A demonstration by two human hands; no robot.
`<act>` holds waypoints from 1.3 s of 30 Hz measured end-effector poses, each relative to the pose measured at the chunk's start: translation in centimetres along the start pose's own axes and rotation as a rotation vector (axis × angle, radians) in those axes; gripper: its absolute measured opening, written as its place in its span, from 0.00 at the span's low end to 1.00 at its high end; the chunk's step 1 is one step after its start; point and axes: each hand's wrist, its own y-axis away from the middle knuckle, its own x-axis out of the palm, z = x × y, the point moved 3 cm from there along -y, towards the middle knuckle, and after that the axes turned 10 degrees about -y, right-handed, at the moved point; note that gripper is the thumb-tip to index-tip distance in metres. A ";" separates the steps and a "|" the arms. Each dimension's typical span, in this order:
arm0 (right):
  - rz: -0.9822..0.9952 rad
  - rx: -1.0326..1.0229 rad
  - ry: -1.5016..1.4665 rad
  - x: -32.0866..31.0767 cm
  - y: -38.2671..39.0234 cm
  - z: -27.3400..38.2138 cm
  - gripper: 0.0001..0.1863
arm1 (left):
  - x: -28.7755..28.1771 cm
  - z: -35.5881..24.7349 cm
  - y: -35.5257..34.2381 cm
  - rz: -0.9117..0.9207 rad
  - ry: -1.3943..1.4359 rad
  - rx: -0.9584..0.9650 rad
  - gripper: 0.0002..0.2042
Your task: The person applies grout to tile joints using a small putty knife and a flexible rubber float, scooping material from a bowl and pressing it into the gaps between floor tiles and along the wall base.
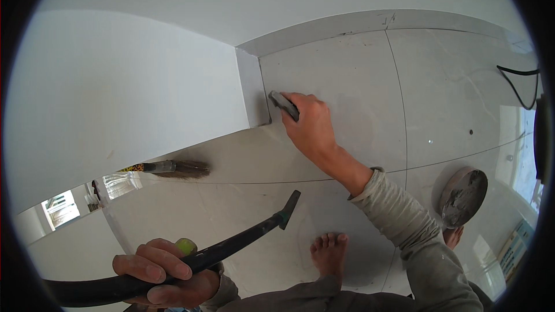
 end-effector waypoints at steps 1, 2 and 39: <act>-0.078 -0.077 0.000 0.0 -2.5 0.0 0.17 | 0.1 0.0 0.0 0.010 0.000 -0.012 0.19; -0.157 -0.155 0.003 0.3 -4.8 0.2 0.17 | 0.1 0.0 0.1 0.018 0.006 -0.016 0.19; 0.087 -0.027 -0.205 -4.3 -6.6 -2.5 0.16 | 3.6 1.7 -0.6 0.110 0.108 0.061 0.18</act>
